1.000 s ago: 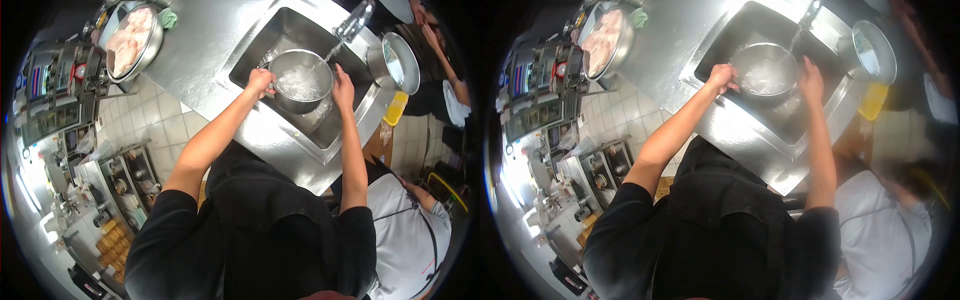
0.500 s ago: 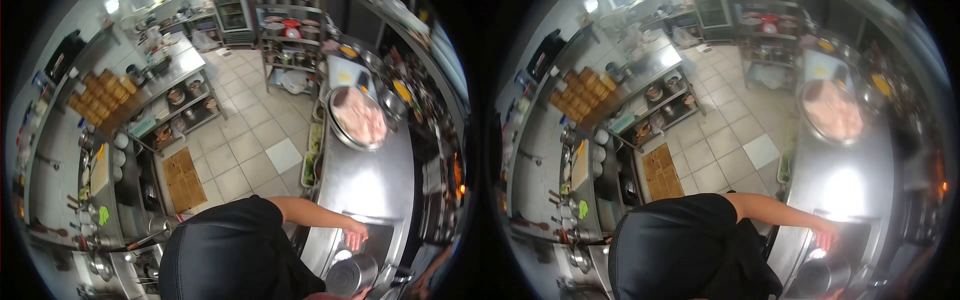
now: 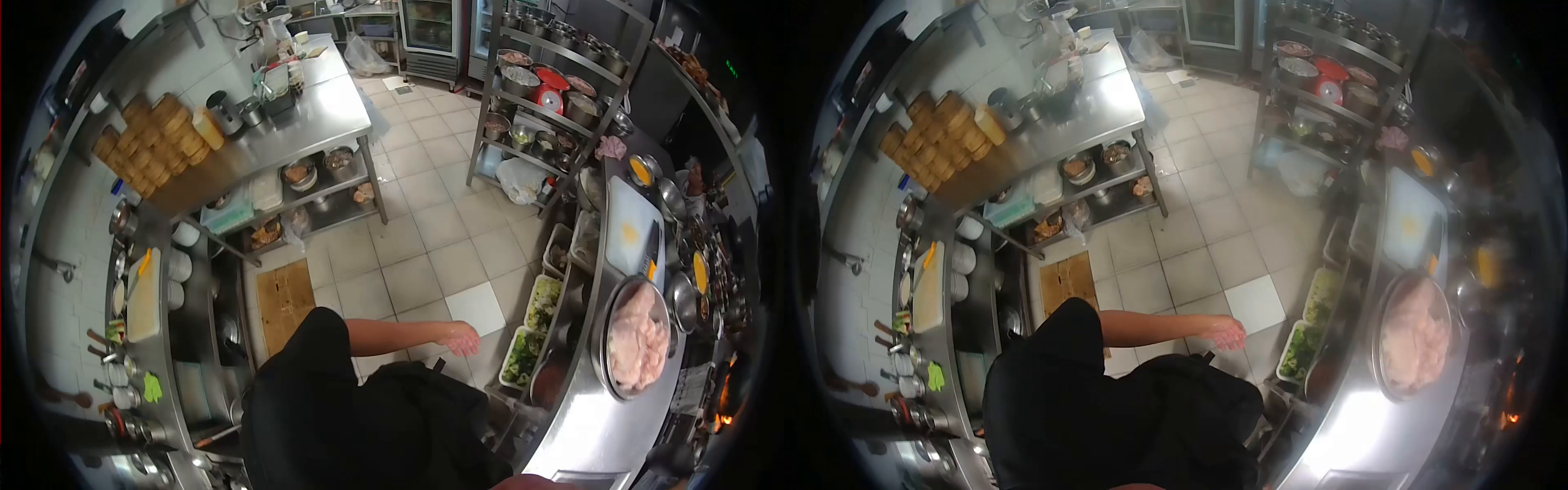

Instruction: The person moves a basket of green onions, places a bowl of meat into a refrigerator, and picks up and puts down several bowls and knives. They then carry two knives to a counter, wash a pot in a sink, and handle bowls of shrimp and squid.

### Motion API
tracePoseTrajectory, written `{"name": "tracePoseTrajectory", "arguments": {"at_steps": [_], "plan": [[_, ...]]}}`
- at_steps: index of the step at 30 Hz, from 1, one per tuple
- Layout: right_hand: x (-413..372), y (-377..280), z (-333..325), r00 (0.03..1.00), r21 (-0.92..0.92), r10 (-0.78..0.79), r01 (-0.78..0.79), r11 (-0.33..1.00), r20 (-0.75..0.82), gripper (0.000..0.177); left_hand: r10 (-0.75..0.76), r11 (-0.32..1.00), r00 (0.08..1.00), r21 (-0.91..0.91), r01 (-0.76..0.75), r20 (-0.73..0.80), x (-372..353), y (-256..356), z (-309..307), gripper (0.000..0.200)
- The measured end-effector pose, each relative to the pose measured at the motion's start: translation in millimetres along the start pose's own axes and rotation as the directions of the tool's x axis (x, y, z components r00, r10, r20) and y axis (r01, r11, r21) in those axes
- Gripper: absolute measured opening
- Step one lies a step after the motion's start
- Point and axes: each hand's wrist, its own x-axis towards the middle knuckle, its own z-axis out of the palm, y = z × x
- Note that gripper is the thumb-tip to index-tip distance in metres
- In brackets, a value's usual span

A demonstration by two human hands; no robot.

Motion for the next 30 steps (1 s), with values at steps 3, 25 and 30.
{"name": "tracePoseTrajectory", "arguments": {"at_steps": [3, 25, 30], "plan": [[36.5, -70.3, 8.9, 0.963, -0.069, -0.144, 0.163, 0.984, 0.228, 0.032, 0.004, 0.999, 1.000, 0.050, -0.005, 0.024, -8.6, 34.7, -46.3, 0.036], [450.8, -692.1, 599.5, -0.497, 0.618, -0.784, 0.762, -0.191, 0.371, 0.026, 0.132, 0.634, 0.571, -0.374, -0.677, -0.810, -144.2, 339.9, -506.5, 0.016], [538.6, -791.4, 724.3, -0.002, 0.590, -0.914, 0.764, 0.260, 0.405, 0.034, -0.092, 0.566, 0.297, -0.296, -0.770, -0.950, -119.3, 370.4, -634.6, 0.009]]}}
